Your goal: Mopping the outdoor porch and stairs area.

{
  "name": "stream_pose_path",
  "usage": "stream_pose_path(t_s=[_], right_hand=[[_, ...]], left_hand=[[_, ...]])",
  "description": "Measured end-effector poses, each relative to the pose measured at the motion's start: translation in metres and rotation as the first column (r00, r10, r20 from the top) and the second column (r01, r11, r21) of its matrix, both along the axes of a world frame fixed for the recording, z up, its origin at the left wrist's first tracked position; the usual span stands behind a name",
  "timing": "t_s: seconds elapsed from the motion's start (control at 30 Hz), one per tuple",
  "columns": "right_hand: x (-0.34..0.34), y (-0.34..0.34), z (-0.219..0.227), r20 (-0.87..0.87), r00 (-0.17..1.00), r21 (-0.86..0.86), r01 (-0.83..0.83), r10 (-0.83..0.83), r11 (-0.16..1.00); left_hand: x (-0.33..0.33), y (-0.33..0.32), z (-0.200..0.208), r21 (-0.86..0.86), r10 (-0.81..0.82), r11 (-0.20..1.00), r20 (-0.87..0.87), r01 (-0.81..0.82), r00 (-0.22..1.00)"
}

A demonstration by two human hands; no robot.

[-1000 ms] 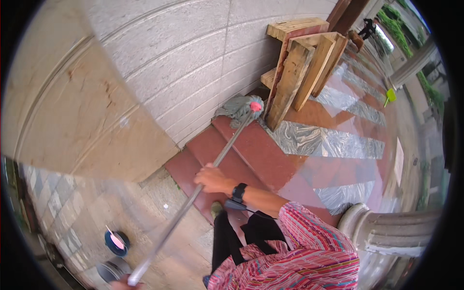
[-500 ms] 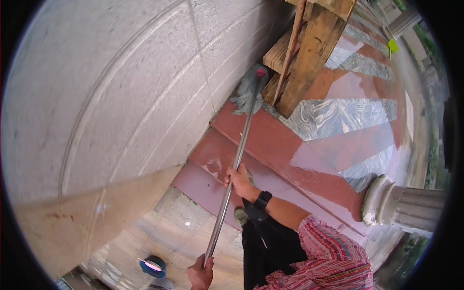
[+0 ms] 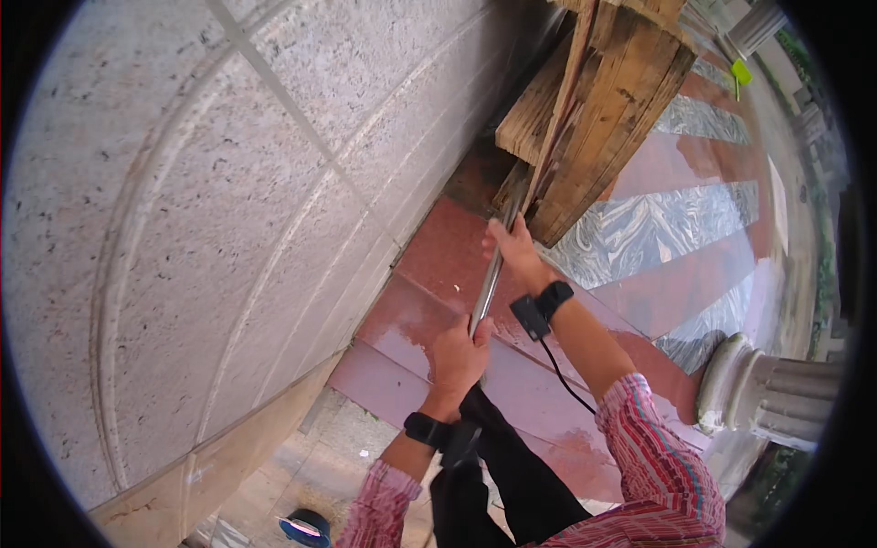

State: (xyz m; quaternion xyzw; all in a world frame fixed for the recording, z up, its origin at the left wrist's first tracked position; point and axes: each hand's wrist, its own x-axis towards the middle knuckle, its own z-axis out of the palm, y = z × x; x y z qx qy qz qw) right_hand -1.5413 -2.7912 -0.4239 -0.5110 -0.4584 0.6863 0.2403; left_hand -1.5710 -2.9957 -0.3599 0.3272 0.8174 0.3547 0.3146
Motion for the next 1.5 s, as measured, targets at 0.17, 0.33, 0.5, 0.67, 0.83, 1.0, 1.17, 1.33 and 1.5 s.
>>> stream_pose_path(t_s=[0.17,0.33,0.5,0.67,0.83,1.0,1.17,1.33,1.5], right_hand=[[0.014,-0.052,-0.037,0.132,0.991,-0.005,-0.036,0.037,0.999],[0.007,-0.072,-0.039,0.055,0.998,-0.089,0.017,-0.012,0.996],[0.0,-0.17,-0.061,0.259,0.966,0.08,-0.032,0.01,0.996],[0.002,-0.367,-0.097,0.275,0.952,0.307,-0.221,0.136,0.926],[-0.022,-0.539,-0.052,-0.009,0.986,-0.095,-0.167,0.166,0.981],[-0.011,-0.624,-0.007,-0.249,0.938,-0.324,-0.317,0.243,0.891],[-0.007,-0.558,-0.01,-0.245,0.938,-0.321,-0.316,0.245,0.893],[-0.008,-0.39,-0.053,-0.196,0.971,-0.172,-0.169,0.135,0.97],[0.0,-0.199,-0.103,0.028,0.995,0.298,-0.104,0.1,0.949]], left_hand=[[0.008,-0.026,-0.076,-0.018,0.011,1.0,0.26,-0.007,0.966],[0.002,-0.058,-0.077,0.007,-0.03,1.0,0.399,0.029,0.916],[-0.011,-0.158,-0.101,-0.088,0.036,0.996,0.499,0.009,0.866],[-0.03,-0.347,-0.102,-0.269,0.239,0.961,0.72,-0.056,0.652],[-0.057,-0.518,-0.048,-0.457,0.339,0.89,0.673,0.008,0.657],[-0.052,-0.617,0.013,-0.441,0.223,0.897,0.529,0.04,0.819],[-0.039,-0.571,-0.008,-0.501,-0.171,0.841,0.111,0.204,0.979],[-0.049,-0.357,-0.034,-0.477,-0.041,0.845,0.391,0.241,0.919],[-0.038,-0.181,-0.106,-0.108,-0.042,0.984,0.623,0.139,0.781]])
